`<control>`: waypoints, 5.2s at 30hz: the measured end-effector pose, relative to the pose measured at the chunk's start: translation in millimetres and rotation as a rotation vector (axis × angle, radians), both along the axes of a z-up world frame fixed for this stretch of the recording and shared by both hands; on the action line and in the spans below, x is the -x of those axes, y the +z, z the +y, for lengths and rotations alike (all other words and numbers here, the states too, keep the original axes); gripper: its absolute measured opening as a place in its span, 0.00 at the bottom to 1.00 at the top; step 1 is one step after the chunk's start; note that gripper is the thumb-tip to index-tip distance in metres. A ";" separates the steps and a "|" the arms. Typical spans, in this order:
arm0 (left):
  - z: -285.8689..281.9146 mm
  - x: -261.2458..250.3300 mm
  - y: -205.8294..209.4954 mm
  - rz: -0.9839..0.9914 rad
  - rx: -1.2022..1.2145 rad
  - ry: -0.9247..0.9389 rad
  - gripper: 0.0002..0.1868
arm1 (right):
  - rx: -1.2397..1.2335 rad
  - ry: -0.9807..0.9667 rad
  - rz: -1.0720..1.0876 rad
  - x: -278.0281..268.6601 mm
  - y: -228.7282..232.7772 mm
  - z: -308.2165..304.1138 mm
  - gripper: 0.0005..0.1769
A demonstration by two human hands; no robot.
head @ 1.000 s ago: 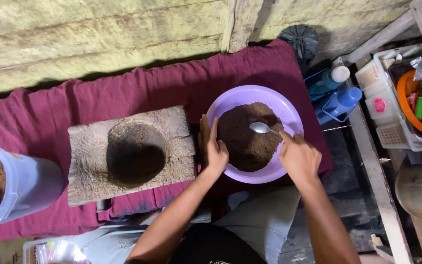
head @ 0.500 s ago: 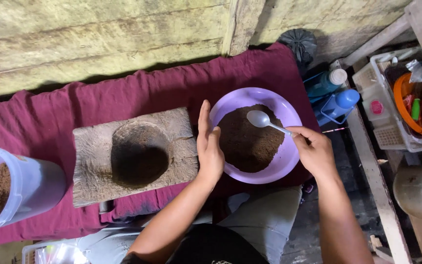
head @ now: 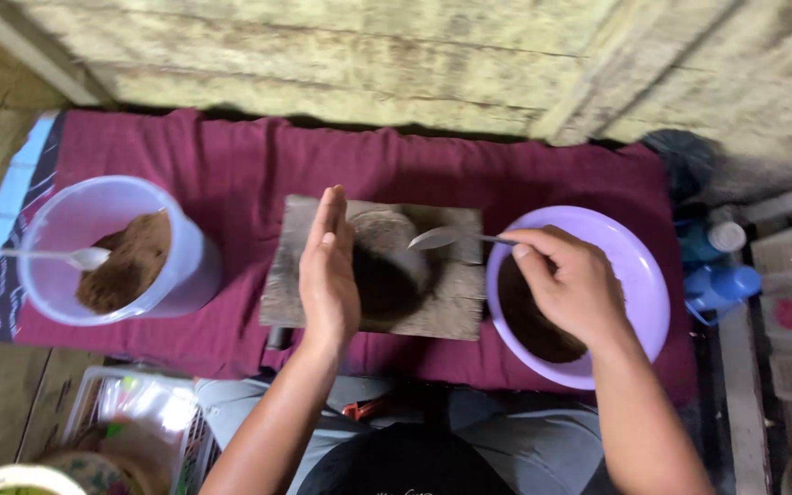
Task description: Transferring brown powder between a plastic bowl, a clear bucket, and a stone mortar using a spoon.
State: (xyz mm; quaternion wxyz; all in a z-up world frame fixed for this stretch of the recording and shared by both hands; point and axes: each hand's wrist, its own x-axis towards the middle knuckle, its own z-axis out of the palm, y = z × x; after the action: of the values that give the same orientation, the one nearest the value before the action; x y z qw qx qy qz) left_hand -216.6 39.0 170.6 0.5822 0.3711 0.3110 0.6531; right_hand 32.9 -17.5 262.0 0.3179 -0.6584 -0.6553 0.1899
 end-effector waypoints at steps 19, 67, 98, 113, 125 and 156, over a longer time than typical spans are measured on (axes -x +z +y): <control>12.3 84.8 -15.3 0.742 -0.204 0.160 0.30 | -0.304 0.580 -0.593 82.4 -127.7 83.8 0.08; 6.9 10.5 -3.1 -0.436 0.485 -0.211 0.36 | 0.553 0.151 -0.296 65.4 55.8 64.5 0.16; -48.5 -214.2 -133.9 1.151 -0.361 -0.232 0.44 | 0.089 -0.642 -0.947 -199.3 -224.8 -131.7 0.27; -52.0 -214.4 -135.6 0.584 -0.296 -0.221 0.38 | -0.133 -0.440 -0.925 -138.6 -217.3 -167.6 0.19; -44.2 -212.5 -164.0 0.805 -0.333 -0.146 0.39 | 0.649 -0.588 -0.482 -151.6 -136.0 -51.1 0.21; -47.3 -207.4 -42.5 0.285 0.050 -0.381 0.32 | -0.204 -0.621 -0.509 -125.3 -112.0 -131.7 0.22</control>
State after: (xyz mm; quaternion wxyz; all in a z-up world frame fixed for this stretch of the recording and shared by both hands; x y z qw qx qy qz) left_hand -9.2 -8.3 128.1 0.6541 0.4969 0.3305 0.4648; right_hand 158.2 -149.2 150.1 0.2515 -0.8159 -0.4986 -0.1501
